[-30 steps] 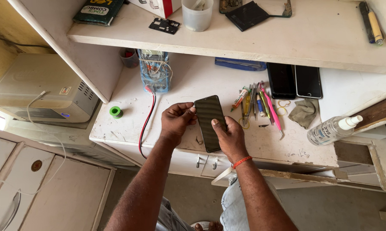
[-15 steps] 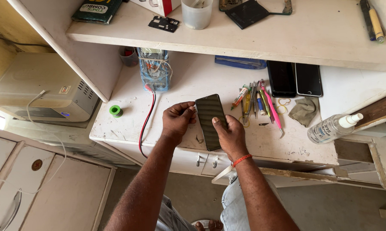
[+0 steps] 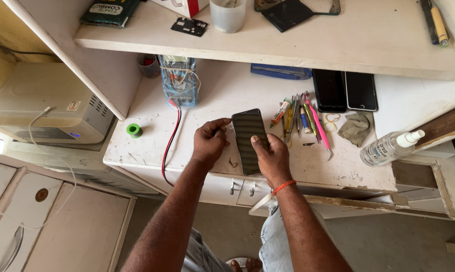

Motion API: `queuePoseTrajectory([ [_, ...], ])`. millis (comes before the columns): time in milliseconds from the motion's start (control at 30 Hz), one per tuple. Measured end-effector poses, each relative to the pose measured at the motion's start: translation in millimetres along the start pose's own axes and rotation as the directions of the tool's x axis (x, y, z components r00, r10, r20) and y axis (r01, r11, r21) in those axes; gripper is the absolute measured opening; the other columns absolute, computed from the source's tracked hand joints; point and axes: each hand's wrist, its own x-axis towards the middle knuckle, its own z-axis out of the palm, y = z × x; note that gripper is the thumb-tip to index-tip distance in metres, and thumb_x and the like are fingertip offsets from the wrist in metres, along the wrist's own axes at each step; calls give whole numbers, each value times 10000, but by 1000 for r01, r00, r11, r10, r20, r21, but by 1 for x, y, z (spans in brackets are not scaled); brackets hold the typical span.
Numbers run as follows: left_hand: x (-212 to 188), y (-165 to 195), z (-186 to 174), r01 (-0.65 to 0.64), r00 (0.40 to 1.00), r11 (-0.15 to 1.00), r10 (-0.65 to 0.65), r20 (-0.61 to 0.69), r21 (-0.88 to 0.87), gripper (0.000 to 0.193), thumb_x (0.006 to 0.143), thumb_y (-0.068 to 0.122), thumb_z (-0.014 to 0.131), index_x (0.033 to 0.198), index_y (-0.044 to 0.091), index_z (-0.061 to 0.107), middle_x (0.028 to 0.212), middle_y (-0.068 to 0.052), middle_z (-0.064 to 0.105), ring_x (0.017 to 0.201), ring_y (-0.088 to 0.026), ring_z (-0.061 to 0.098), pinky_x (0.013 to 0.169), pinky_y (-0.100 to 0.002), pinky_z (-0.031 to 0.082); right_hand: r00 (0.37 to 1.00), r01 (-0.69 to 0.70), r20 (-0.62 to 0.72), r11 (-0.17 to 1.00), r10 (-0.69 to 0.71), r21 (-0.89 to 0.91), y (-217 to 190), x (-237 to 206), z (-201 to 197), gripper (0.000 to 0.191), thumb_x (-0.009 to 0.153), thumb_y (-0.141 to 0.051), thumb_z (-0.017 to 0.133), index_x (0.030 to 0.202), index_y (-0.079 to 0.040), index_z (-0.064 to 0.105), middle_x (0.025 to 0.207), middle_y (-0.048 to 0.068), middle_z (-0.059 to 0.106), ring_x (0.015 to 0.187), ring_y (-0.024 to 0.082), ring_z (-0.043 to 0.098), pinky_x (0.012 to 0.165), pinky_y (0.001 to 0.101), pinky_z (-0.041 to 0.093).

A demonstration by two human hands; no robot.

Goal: The person sits at a repair bench and disassembles a smartphone. They lift and turn the phone, pry off the back cover by hand, set the cover aside, then use a pry tool and screwdriver to work on the internal components and remove the battery from the phone body.

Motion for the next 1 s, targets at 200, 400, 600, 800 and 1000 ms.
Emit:
queuePoseTrajectory([
  [200, -7, 6, 4, -62, 996, 987, 71, -59, 151, 309, 1008, 61, 515, 1193, 119, 756, 1116, -63, 625, 828, -126, 708, 735, -252, 651, 999, 23, -32, 985, -17, 173, 6, 4, -4, 232, 966, -249, 700, 802, -110, 613, 692, -97, 492, 636, 26, 381, 536, 234, 336],
  [400, -12, -1, 12, -133, 935, 932, 231, -269, 336, 329, 978, 66, 546, 1262, 114, 705, 1083, -92, 628, 768, -155, 684, 725, -288, 613, 997, 60, -59, 987, -52, 151, 10, 4, -3, 322, 986, -253, 724, 784, -72, 552, 696, -93, 448, 652, 34, 344, 546, 241, 315],
  [600, -10, -5, 17, -128, 907, 898, 278, -316, 422, 304, 967, 88, 599, 1264, 86, 666, 1137, -97, 617, 766, -144, 675, 791, -293, 592, 996, 73, -52, 992, -68, 102, 7, 3, -4, 255, 977, -262, 707, 823, -82, 610, 692, -93, 497, 654, 28, 386, 561, 228, 356],
  [800, -14, -6, 18, -204, 860, 885, 366, -356, 418, 398, 930, 44, 586, 1328, 43, 590, 1237, -138, 541, 769, -177, 666, 747, -317, 586, 995, 84, -51, 993, -80, 80, 9, 5, -3, 273, 977, -264, 708, 815, -72, 601, 681, -82, 478, 640, 35, 374, 551, 240, 344],
  [1000, -26, -5, 23, -352, 861, 807, 478, -174, 475, 356, 1020, 208, 566, 1333, 47, 616, 984, -126, 695, 721, -207, 690, 709, -338, 585, 999, 42, -10, 996, -41, 75, 8, 5, -5, 268, 1004, -190, 683, 845, -4, 573, 710, -37, 467, 658, 62, 383, 553, 265, 352],
])
